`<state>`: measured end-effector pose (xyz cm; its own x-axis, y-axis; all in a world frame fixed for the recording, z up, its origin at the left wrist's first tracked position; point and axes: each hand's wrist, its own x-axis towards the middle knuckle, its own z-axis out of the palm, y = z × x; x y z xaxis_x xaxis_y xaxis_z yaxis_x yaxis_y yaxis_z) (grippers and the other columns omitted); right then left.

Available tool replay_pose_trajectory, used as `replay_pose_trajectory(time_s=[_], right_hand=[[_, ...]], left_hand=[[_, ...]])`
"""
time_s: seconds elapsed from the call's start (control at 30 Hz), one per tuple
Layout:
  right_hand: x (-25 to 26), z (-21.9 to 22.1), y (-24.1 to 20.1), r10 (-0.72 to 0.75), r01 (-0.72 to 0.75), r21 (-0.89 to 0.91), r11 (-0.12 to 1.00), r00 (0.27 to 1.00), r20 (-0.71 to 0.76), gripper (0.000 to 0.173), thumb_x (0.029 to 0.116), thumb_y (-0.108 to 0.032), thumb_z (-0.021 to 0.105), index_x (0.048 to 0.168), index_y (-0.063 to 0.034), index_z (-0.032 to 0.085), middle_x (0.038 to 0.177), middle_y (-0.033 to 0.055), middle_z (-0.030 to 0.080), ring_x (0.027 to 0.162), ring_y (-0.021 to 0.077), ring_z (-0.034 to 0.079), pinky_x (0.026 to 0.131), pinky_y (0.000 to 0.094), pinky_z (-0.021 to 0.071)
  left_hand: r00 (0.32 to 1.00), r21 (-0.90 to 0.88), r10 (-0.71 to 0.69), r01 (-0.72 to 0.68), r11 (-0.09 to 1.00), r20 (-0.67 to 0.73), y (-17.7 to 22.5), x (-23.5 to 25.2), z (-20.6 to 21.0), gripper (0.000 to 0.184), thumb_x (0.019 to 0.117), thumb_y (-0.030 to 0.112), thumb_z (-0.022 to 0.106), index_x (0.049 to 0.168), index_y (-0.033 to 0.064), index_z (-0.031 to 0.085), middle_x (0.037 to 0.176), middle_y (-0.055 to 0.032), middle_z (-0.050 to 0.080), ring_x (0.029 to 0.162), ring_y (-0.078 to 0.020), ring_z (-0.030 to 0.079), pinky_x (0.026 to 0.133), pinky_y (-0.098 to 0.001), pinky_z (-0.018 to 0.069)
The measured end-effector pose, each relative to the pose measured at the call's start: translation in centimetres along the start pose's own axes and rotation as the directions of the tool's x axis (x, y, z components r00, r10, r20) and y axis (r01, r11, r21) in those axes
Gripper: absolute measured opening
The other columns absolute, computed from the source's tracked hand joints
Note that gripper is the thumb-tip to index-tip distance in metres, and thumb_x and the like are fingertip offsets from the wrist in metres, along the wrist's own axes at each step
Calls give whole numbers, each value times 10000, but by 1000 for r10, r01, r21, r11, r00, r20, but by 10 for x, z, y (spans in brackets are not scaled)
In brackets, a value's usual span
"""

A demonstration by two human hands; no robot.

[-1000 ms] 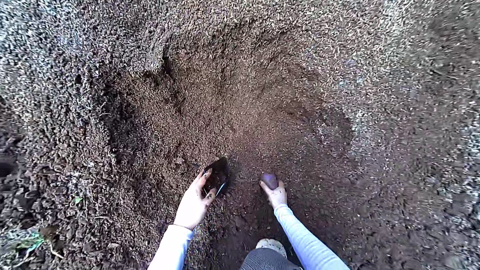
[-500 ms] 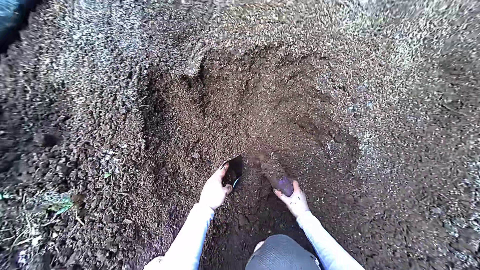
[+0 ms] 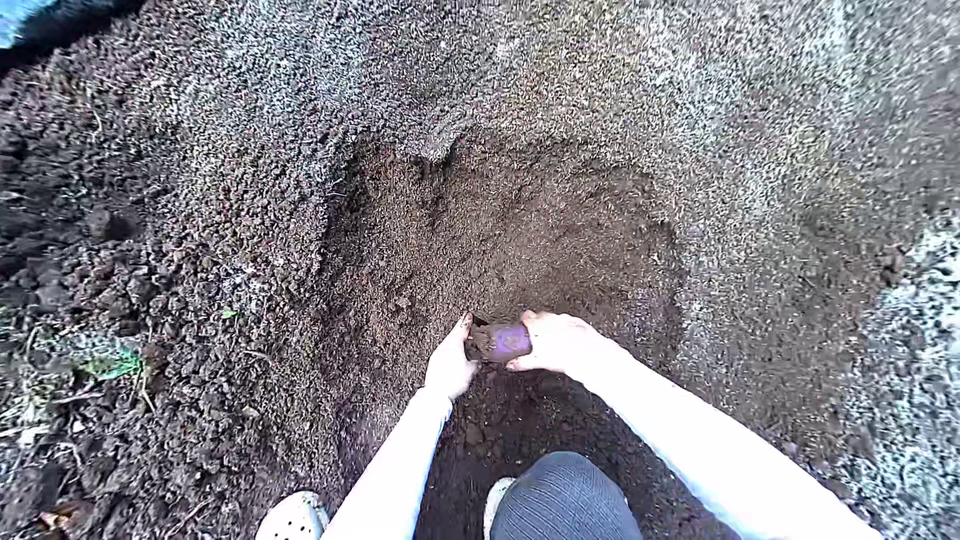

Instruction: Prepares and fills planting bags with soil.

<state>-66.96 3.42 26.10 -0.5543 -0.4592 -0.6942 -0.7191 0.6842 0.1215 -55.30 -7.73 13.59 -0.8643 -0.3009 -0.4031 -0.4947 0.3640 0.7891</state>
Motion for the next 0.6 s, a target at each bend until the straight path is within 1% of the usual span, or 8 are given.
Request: replay_pose_trajectory(time_s=[0.07,0.13,0.2,0.3,0.4,0.5,0.53,0.6], right_hand=[[0,-11,-28,29,-26,-110,994,999,26,868,893,-530,752,1506,-14,418,1442,265,533,1321,426,548,1062,613,441],[1,-20,-45,21,-19,-162,987,1000,12,815,895,-474,769,1481,-2,456,1416,261,559,1313,420,556,1063,611,439],[1,-27,-53,4,-5,-207,978,1000,-6,777,892,-457,775,1450,6,497,1380,258,590,1296,414,572,1056,609,447],[6,-33,-57,13,-14,-256,967,1000,-6,797,890,-463,777,1459,14,486,1395,246,582,1312,400,561,1063,591,444],[2,-40,-58,30,-23,-240,970,999,28,818,878,-447,796,1478,6,474,1422,251,564,1344,409,535,1088,605,424],[-18,-47,-34,29,-29,-114,993,1000,-7,794,868,-483,799,1458,-37,510,1372,251,598,1300,428,563,1062,641,432],[-26,-46,-12,34,-36,-56,998,998,-44,789,854,-541,789,1433,-68,534,1322,238,629,1260,426,590,1028,650,451],[-46,-29,56,101,-90,94,991,987,-127,817,830,-641,763,1403,-98,553,1250,234,662,1191,429,629,979,657,480]], left_hand=[[1000,-25,23,-23,999,-1,-4,-1,-3,855,933,64,673,1653,138,218,1706,-54,256,1517,-207,373,1242,-435,309],[1000,-36,30,-30,999,-9,-8,-1,-7,862,917,57,678,1650,134,231,1702,-61,267,1519,-206,368,1242,-429,307],[999,-23,42,-42,999,-5,-11,-2,-8,868,915,61,687,1650,125,229,1706,-63,257,1528,-207,352,1247,-424,297],[998,-10,55,-55,998,7,-14,-1,-9,865,913,50,678,1650,127,230,1715,-43,229,1532,-192,342,1248,-411,294],[999,10,47,-47,999,17,-12,-1,-9,865,915,51,667,1653,135,222,1718,-32,219,1542,-183,323,1253,-400,281],[999,29,35,-35,999,16,-11,0,-9,859,912,57,669,1649,129,234,1716,-30,227,1543,-183,321,1255,-406,278],[999,38,31,-31,999,15,-11,0,-11,854,916,63,671,1648,127,237,1714,-31,234,1543,-183,320,1255,-405,278],[999,53,25,-26,998,21,-10,0,-11,840,926,71,666,1648,135,242,1713,-27,238,1543,-182,321,1254,-408,279]])
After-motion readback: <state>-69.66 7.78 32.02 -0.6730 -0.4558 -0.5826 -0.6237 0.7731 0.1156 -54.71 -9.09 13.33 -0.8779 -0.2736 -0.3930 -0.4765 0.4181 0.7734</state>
